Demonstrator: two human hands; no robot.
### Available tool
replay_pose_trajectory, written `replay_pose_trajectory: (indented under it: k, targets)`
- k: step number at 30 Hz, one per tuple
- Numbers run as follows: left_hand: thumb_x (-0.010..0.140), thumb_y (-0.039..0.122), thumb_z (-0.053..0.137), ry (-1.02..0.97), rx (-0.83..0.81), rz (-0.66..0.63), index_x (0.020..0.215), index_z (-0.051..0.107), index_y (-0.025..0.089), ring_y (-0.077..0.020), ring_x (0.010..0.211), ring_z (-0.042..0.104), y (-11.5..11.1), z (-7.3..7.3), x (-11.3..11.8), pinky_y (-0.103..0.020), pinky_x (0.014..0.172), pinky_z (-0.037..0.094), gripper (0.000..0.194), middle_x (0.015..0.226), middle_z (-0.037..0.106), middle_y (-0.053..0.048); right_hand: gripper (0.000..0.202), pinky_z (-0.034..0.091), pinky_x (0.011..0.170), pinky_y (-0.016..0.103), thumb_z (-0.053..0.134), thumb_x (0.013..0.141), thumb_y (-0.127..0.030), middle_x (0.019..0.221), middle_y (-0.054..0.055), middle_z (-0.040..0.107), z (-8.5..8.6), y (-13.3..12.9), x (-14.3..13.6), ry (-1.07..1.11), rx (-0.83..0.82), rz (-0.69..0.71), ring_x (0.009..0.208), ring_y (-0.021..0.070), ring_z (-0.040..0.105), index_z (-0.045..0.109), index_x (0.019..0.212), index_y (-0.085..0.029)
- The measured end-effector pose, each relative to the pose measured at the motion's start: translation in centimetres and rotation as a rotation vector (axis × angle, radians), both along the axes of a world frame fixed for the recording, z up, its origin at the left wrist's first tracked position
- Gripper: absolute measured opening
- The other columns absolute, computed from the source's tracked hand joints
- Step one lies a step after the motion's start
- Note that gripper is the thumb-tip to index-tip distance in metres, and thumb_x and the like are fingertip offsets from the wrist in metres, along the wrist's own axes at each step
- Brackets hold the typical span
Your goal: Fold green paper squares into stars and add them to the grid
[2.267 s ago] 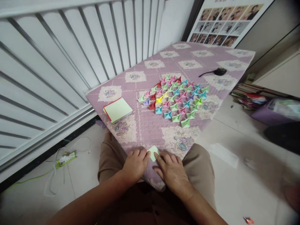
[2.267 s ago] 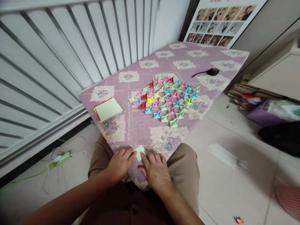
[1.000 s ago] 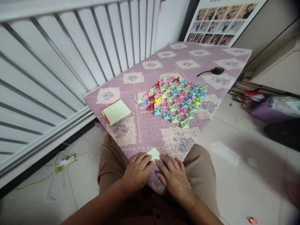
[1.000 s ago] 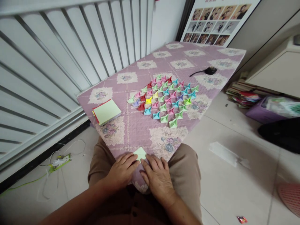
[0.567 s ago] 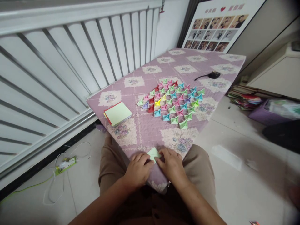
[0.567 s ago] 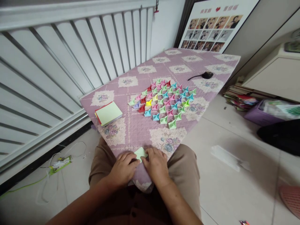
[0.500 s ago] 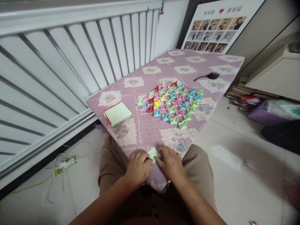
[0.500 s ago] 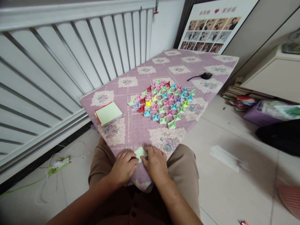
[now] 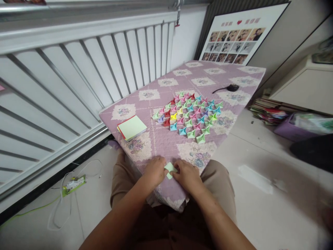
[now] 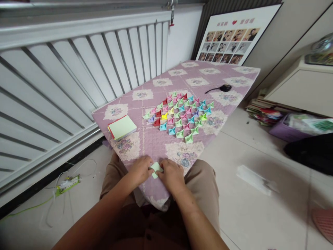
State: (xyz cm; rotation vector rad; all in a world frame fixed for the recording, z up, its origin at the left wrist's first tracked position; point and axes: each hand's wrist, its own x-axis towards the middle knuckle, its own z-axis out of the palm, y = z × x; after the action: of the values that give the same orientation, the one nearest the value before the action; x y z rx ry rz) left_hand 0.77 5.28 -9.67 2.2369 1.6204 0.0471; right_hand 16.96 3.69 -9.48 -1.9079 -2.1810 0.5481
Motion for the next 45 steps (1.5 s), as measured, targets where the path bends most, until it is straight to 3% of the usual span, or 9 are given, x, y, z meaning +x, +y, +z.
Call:
replay_pose_trajectory:
  k: [9,17,21,24,28,32,38,41,45]
  targets:
    - [0.078,0.028,0.06,0.037,0.005,-0.035,0.097,0.057,0.018,-0.0219,0.093,0.059,0.5,0.5,0.2,-0.032,0.081,0.044,0.022,0.099,0.063,-0.006,0.021,0.026,0.069,0.03,0.066,0.073,-0.032,0.093,0.001,0.063,-0.5,-0.1,0.0,0.031,0.01,-0.019,0.089,0.0185,0.055,0.058,0.09,-0.023]
    - [0.077,0.022,0.06,-0.074,0.067,0.045,0.093,0.054,0.019,-0.0192,0.095,0.055,-0.3,-0.4,0.2,-0.03,0.084,0.042,0.017,0.096,0.06,-0.004,0.019,0.025,0.071,0.03,0.065,0.073,-0.031,0.089,0.0,0.063,-0.6,-0.2,-0.1,0.047,0.019,-0.04,0.087,0.0176,0.055,0.058,0.088,-0.022]
    - [0.076,0.024,0.062,-0.119,0.04,0.077,0.098,0.054,0.019,-0.0197,0.095,0.055,-0.5,-0.7,0.1,-0.03,0.082,0.041,0.024,0.099,0.061,-0.005,0.016,0.023,0.071,0.03,0.065,0.071,-0.028,0.086,0.0,0.062,-1.3,-0.7,-0.2,0.111,0.064,-0.077,0.086,0.0172,0.054,0.057,0.083,-0.022]
    - [0.077,0.025,0.061,-0.123,0.012,0.047,0.099,0.056,0.018,-0.02,0.091,0.056,-0.3,-0.6,-0.1,-0.029,0.078,0.041,0.024,0.099,0.062,-0.006,0.012,0.022,0.071,0.03,0.063,0.071,-0.027,0.082,-0.002,0.062,-1.9,-1.1,-0.4,0.167,0.101,-0.098,0.085,0.017,0.053,0.057,0.08,-0.022]
    - [0.077,0.026,0.059,-0.118,-0.024,-0.034,0.083,0.062,0.02,-0.0186,0.084,0.057,0.3,-0.2,-0.2,-0.027,0.073,0.04,0.009,0.086,0.064,-0.003,0.009,0.023,0.072,0.031,0.06,0.072,-0.026,0.078,-0.002,0.061,-2.1,-1.3,-0.4,0.209,0.107,-0.1,0.084,0.0172,0.053,0.058,0.08,-0.023]
    - [0.077,0.027,0.06,-0.113,-0.04,-0.07,0.077,0.062,0.019,-0.0189,0.083,0.056,0.3,0.3,-0.3,-0.027,0.073,0.039,0.008,0.083,0.063,-0.003,0.009,0.027,0.073,0.03,0.058,0.072,-0.024,0.073,-0.003,0.061,-1.6,-1.0,-0.2,0.276,0.073,-0.038,0.077,0.0161,0.054,0.06,0.081,-0.023]
    - [0.08,0.023,0.054,-0.153,-0.046,-0.105,0.084,0.061,0.018,-0.0141,0.072,0.053,-0.6,0.7,-0.9,-0.024,0.064,0.036,0.009,0.081,0.062,0.0,0.007,0.034,0.066,0.026,0.055,0.076,-0.023,0.068,-0.003,0.06,-1.3,-0.8,0.7,0.412,0.087,0.149,0.066,0.0134,0.053,0.061,0.073,-0.021]
    - [0.083,0.023,0.054,-0.161,0.016,-0.138,0.086,0.059,0.019,-0.0144,0.078,0.053,-1.2,1.2,-1.1,-0.024,0.068,0.037,0.007,0.084,0.061,0.0,0.008,0.035,0.069,0.027,0.055,0.079,-0.022,0.073,0.0,0.061,-1.1,-0.8,0.9,0.415,0.205,0.231,0.071,0.0147,0.054,0.06,0.073,-0.02]
    - [0.088,0.022,0.05,-0.022,0.307,-0.202,0.087,0.057,0.019,-0.0189,0.089,0.051,-1.8,1.4,-1.2,-0.03,0.077,0.038,0.008,0.091,0.059,-0.003,0.009,0.033,0.079,0.032,0.054,0.082,-0.018,0.079,0.003,0.062,-0.7,-0.7,0.7,0.211,0.484,0.282,0.081,0.0178,0.052,0.062,0.079,-0.02]
